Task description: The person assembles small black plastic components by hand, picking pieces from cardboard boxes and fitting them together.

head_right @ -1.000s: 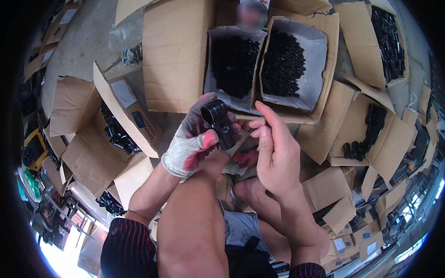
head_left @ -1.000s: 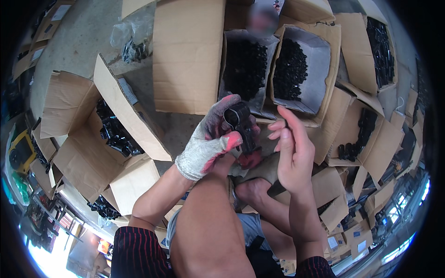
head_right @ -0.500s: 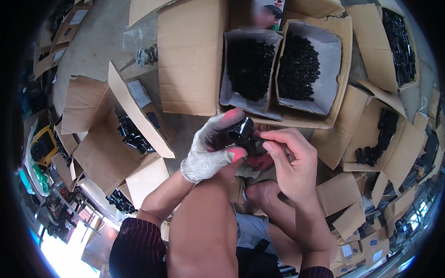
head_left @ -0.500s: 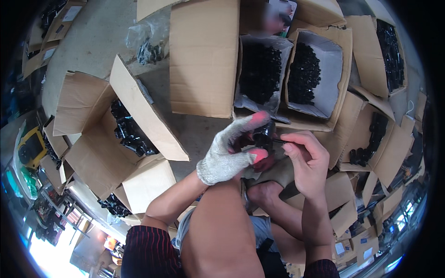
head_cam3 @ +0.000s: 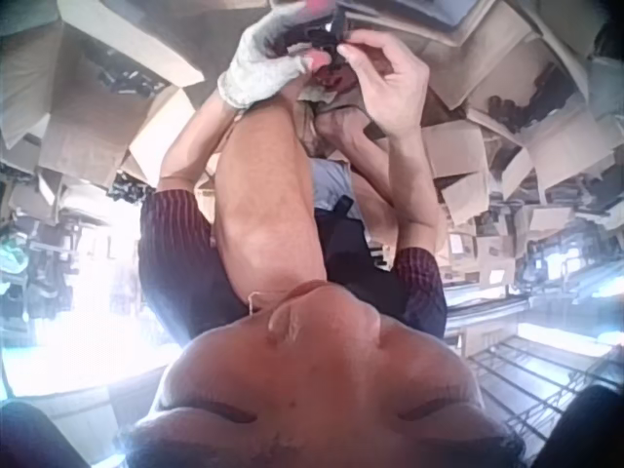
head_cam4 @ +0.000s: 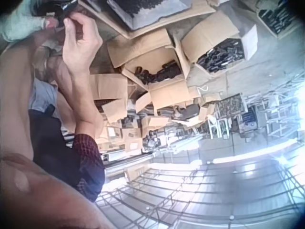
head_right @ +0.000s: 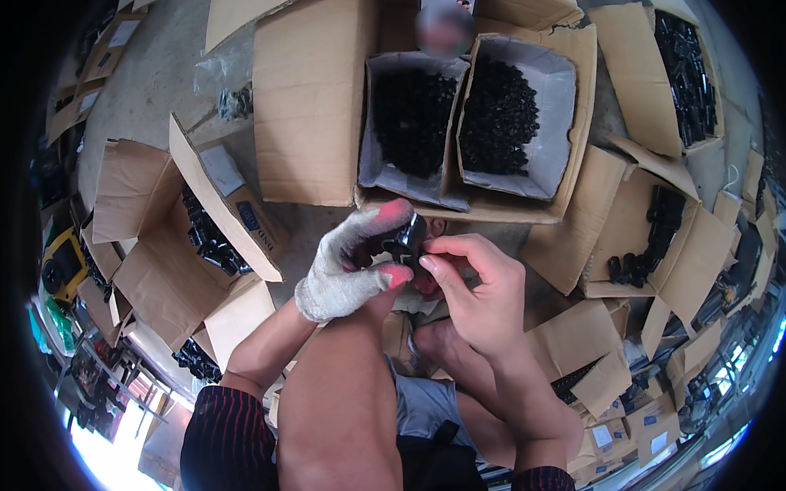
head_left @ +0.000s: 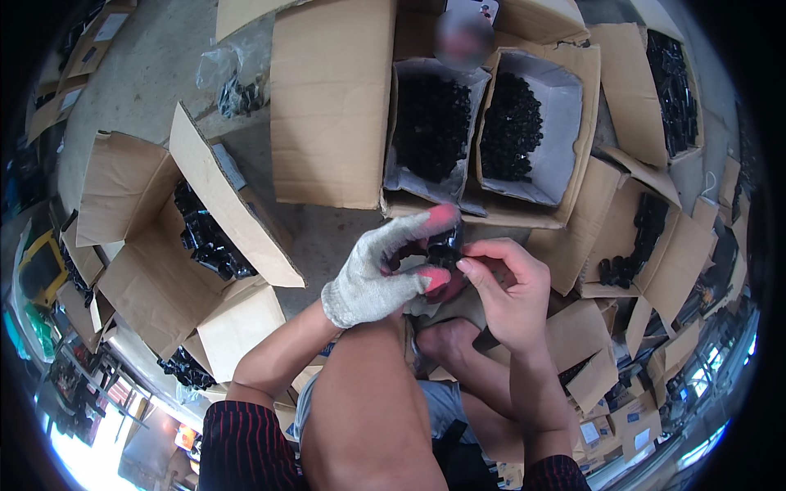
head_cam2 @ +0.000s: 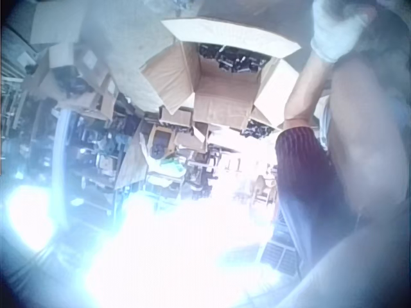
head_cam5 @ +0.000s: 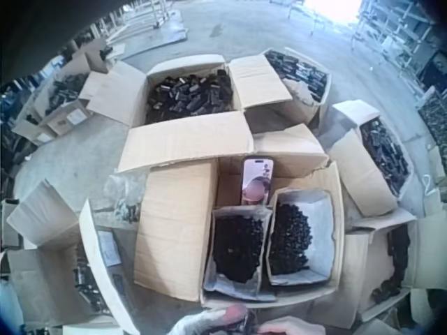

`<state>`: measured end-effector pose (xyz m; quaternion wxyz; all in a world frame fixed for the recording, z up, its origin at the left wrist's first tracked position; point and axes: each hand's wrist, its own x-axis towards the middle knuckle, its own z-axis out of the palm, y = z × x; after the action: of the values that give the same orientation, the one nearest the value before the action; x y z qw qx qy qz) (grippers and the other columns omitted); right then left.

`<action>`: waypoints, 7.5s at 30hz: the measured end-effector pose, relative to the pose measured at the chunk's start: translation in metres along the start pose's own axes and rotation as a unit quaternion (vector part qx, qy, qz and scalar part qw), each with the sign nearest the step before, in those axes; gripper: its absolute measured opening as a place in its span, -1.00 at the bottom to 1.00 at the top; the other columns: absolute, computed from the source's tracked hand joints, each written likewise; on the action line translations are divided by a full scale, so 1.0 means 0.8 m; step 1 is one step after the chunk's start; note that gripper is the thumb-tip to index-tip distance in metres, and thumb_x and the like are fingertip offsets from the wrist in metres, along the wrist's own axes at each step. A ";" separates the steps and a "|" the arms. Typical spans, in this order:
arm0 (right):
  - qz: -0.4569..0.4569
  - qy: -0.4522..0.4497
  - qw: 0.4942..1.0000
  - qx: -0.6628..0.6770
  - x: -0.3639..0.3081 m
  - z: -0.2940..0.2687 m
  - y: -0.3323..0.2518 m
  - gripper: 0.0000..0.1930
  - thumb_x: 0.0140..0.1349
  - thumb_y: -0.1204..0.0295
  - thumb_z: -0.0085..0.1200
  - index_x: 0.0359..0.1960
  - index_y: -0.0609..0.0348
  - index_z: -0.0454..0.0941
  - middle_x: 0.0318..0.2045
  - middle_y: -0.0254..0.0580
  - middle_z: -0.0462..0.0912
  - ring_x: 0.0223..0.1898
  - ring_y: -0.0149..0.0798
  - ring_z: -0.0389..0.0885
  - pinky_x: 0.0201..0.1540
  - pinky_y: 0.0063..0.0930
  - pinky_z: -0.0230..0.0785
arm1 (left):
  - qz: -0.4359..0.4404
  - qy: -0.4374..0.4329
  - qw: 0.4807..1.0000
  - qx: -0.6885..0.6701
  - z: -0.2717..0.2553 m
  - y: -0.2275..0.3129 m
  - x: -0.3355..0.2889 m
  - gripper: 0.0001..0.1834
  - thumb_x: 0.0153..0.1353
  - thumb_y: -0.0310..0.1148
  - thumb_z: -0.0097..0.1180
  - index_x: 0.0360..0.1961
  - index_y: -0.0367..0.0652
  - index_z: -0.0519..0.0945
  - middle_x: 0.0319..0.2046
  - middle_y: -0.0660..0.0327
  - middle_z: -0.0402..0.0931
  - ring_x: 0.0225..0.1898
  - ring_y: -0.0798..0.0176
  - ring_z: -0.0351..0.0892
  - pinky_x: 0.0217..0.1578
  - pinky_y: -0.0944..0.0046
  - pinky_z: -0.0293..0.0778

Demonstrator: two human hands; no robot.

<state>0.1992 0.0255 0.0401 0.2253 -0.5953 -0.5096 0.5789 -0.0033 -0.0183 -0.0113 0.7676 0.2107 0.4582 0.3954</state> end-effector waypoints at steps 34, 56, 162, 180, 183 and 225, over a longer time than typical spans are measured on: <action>-0.036 0.157 0.972 -0.173 0.139 -0.056 0.077 -0.87 0.30 0.51 0.26 -0.16 0.24 0.67 -0.34 -0.17 0.73 -0.35 -0.28 0.70 -0.26 -0.39 0.54 | -0.098 0.074 0.983 -0.133 0.008 0.010 0.040 -0.47 0.36 -0.53 0.24 0.32 -0.37 0.40 0.01 0.13 0.62 -0.06 0.28 0.69 -0.11 0.34 0.66; -0.072 0.090 0.988 -0.108 0.117 -0.038 0.048 -0.87 0.22 0.53 0.30 -0.25 0.29 0.64 -0.40 -0.22 0.74 -0.36 -0.42 0.71 -0.22 -0.50 0.57 | -0.008 0.131 0.978 -0.162 0.017 -0.006 0.045 -0.37 0.17 -0.64 0.39 0.25 -0.34 0.39 0.02 0.08 0.57 0.02 0.26 0.64 0.03 0.27 0.65; -0.234 0.034 0.913 -0.331 0.075 0.030 0.048 -0.71 0.31 0.22 0.24 -0.43 0.15 0.51 -0.48 -0.16 0.52 -0.34 -0.03 0.54 -0.21 -0.12 0.31 | 0.049 0.232 0.971 -0.015 0.017 -0.026 0.050 -0.37 0.13 -0.73 0.26 0.27 -0.31 0.46 -0.03 0.18 0.59 -0.02 0.36 0.61 -0.01 0.37 0.60; -0.167 0.309 0.899 -0.262 0.030 -0.123 0.099 -0.80 0.38 0.39 0.11 -0.38 0.24 0.62 -0.49 0.00 0.62 -0.43 0.07 0.61 -0.29 -0.12 0.45 | 0.023 0.208 0.978 -0.004 -0.020 0.058 -0.039 -0.33 0.14 -0.32 0.47 0.23 -0.25 0.45 0.12 0.07 0.60 0.08 0.14 0.67 -0.07 0.31 0.64; 0.027 0.438 0.823 -0.360 0.012 -0.270 0.157 -0.78 0.39 0.31 0.17 -0.17 0.25 0.62 -0.38 -0.05 0.69 -0.43 -0.06 0.65 -0.26 -0.19 0.51 | 0.132 0.261 0.956 0.026 -0.137 0.084 -0.110 -0.37 0.44 -0.32 0.15 0.46 -0.23 0.30 0.30 0.02 0.48 0.33 0.18 0.48 0.08 0.37 0.55; -0.428 -0.001 0.838 -0.339 0.000 -0.055 -0.011 -0.66 0.11 0.39 0.25 -0.03 0.01 0.68 -0.02 -0.32 0.62 0.05 -0.18 0.57 0.14 -0.28 0.44 | -0.155 -0.059 0.951 -0.260 0.068 0.024 0.049 -0.61 0.47 -0.04 0.06 0.15 -0.02 0.55 -0.02 0.25 0.62 -0.09 0.19 0.63 -0.14 0.09 0.59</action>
<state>0.2367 0.0429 0.0574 0.2343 -0.3564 -0.8783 0.2159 0.0464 0.0269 0.0075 0.8734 -0.0469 0.3206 0.3636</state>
